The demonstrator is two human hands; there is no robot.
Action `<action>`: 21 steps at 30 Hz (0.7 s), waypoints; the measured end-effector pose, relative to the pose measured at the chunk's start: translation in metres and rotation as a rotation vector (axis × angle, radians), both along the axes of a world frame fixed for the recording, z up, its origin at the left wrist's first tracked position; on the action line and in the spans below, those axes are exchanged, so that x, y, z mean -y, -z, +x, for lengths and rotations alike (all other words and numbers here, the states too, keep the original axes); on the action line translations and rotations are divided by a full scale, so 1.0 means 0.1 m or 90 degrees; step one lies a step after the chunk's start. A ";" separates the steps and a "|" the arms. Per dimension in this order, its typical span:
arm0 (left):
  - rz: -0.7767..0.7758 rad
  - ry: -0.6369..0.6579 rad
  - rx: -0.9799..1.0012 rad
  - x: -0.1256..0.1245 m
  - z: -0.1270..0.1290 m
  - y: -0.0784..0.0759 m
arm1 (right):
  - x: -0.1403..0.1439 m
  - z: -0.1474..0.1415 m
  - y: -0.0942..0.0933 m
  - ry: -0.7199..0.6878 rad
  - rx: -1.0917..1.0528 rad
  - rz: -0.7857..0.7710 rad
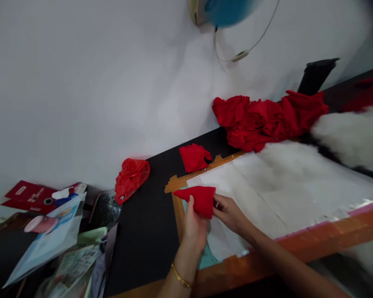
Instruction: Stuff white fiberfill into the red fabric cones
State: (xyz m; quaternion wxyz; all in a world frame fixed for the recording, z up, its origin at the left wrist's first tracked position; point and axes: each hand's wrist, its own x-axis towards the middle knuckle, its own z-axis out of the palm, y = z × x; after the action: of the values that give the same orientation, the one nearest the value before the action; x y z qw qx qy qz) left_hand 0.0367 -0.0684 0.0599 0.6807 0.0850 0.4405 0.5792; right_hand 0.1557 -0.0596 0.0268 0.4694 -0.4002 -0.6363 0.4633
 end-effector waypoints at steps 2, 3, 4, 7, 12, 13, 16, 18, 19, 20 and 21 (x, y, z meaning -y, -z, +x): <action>0.020 0.011 0.031 -0.01 -0.02 -0.01 | 0.04 0.04 -0.03 -0.011 0.041 0.036; 0.013 0.012 0.042 -0.01 -0.04 -0.01 | 0.07 0.07 -0.05 -0.007 0.055 0.054; -0.002 0.008 0.053 -0.03 -0.07 -0.01 | 0.10 0.10 -0.06 0.011 0.064 0.070; -0.037 -0.003 0.093 -0.07 -0.15 0.02 | 0.15 0.21 -0.11 0.137 0.064 0.105; -0.068 0.101 0.065 -0.06 -0.15 0.04 | -0.04 0.27 -0.18 0.165 0.121 0.169; -0.075 0.141 0.035 -0.05 -0.14 0.05 | -0.09 0.27 -0.19 0.122 0.146 0.173; -0.061 0.229 -0.081 0.02 -0.15 0.09 | -0.21 0.25 -0.18 0.074 0.184 0.144; -0.019 0.196 -0.186 0.07 -0.19 0.14 | -0.23 0.25 -0.15 0.123 0.173 0.093; 0.013 0.158 -0.240 0.09 -0.22 0.16 | -0.22 0.24 -0.13 0.148 0.162 0.069; 0.046 0.116 -0.286 0.11 -0.24 0.18 | -0.21 0.24 -0.12 0.162 0.150 0.050; 0.078 0.079 -0.324 0.13 -0.26 0.19 | -0.20 0.23 -0.11 0.168 0.140 0.038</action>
State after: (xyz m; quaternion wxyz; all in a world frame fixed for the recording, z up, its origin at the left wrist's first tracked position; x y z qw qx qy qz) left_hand 0.0107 -0.0811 0.0408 0.5761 0.2959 0.5551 0.5219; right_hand 0.1788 -0.0398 0.0375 0.4651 -0.5145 -0.6393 0.3320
